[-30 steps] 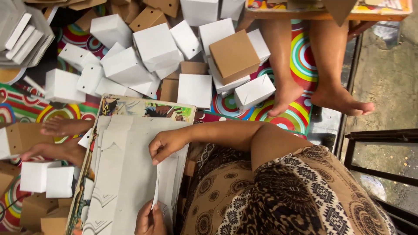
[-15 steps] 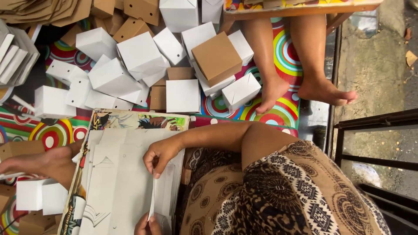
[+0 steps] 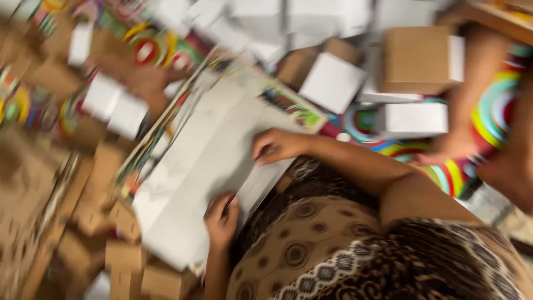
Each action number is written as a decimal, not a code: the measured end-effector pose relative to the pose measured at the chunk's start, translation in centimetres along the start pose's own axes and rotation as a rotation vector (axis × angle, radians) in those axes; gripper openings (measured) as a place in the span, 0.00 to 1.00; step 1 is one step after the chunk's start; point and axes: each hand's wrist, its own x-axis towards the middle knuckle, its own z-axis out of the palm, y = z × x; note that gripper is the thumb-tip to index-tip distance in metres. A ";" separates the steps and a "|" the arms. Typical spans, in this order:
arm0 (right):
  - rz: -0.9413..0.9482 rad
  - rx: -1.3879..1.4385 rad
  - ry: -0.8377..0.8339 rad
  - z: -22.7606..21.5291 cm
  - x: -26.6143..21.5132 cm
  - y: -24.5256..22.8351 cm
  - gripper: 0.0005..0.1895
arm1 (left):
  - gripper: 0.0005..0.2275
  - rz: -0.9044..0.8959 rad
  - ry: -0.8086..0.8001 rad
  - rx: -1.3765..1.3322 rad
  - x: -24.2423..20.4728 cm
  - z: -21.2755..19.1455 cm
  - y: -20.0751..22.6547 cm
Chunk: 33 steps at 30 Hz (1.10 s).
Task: Assembling small white cardboard boxes from flat templates by folding and tucking flaps.
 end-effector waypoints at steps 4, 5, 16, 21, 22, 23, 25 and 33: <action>-0.169 0.012 -0.017 0.4 0.9 1.5 0.08 | 0.04 0.060 0.154 -0.147 0.1 0.7 -1.1; -0.150 -0.007 -0.014 0.5 1.0 1.3 0.08 | 0.05 0.065 0.142 -0.159 -0.3 0.9 -1.8; -0.030 -0.037 -0.023 0.8 0.9 2.1 0.07 | 0.05 0.020 0.168 -0.205 -1.2 0.3 -2.3; 0.049 0.079 0.026 0.3 0.8 2.1 0.06 | 0.05 0.057 0.157 -0.247 -1.0 0.4 -2.7; 0.050 0.078 0.019 0.3 0.9 1.7 0.06 | 0.05 0.054 0.163 -0.247 -1.1 0.3 -2.5; 0.078 0.118 0.025 0.2 1.1 1.3 0.05 | 0.05 0.058 0.160 -0.257 -1.0 0.3 -2.4; 0.104 0.151 0.025 -0.2 1.6 0.8 0.05 | 0.05 0.064 0.166 -0.267 -0.9 0.2 -2.2; 0.323 -0.090 -0.012 -3.6 11.0 -7.4 0.14 | 0.05 0.037 0.127 -0.258 -1.3 1.8 -2.8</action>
